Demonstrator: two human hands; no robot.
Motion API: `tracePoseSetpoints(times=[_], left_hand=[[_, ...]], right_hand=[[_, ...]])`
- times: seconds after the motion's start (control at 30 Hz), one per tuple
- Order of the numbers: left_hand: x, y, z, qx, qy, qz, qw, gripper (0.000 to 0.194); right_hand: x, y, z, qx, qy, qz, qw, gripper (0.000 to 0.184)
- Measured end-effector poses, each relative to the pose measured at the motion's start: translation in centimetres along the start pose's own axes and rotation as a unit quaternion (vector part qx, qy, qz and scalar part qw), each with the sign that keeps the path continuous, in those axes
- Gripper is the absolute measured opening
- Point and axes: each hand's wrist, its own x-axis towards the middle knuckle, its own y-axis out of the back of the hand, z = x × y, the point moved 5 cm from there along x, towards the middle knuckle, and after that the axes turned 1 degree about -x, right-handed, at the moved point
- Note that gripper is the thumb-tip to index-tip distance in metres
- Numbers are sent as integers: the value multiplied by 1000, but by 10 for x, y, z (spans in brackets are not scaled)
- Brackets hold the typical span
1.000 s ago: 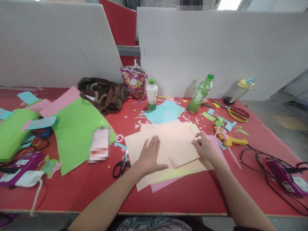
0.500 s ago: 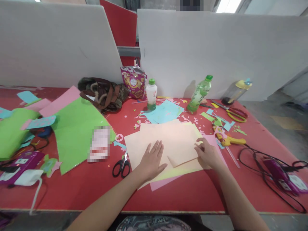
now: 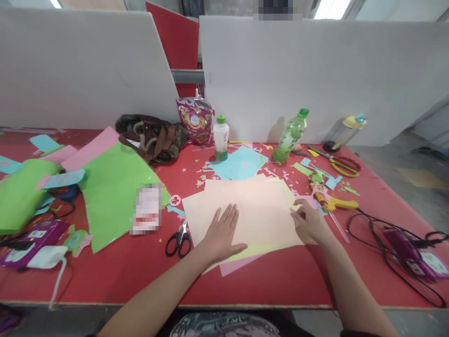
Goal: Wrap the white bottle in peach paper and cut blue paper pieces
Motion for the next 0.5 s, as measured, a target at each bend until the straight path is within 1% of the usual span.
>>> tracePoseSetpoints(times=[0.13, 0.23, 0.33, 0.37, 0.43, 0.5], left_hand=[[0, 1, 0, -7, -1, -2, 1000, 87], [0, 3, 0, -30, -3, -4, 1000, 86], [0, 6, -2, -86, 7, 7, 996, 81], [0, 8, -3, -115, 17, 22, 993, 79], [-1, 15, -9, -188, 48, 83, 977, 75], [-3, 25, -19, -274, 90, 172, 942, 73]], right_hand=[[1, 4, -2, 8, 23, 4, 1000, 16], [3, 15, -8, 21, 41, 57, 997, 15], [6, 28, -10, 57, 43, 117, 991, 16], [7, 32, -10, 82, 39, 130, 987, 16], [11, 38, -10, 143, 35, 152, 977, 14], [16, 41, -11, 197, 41, 167, 965, 13]])
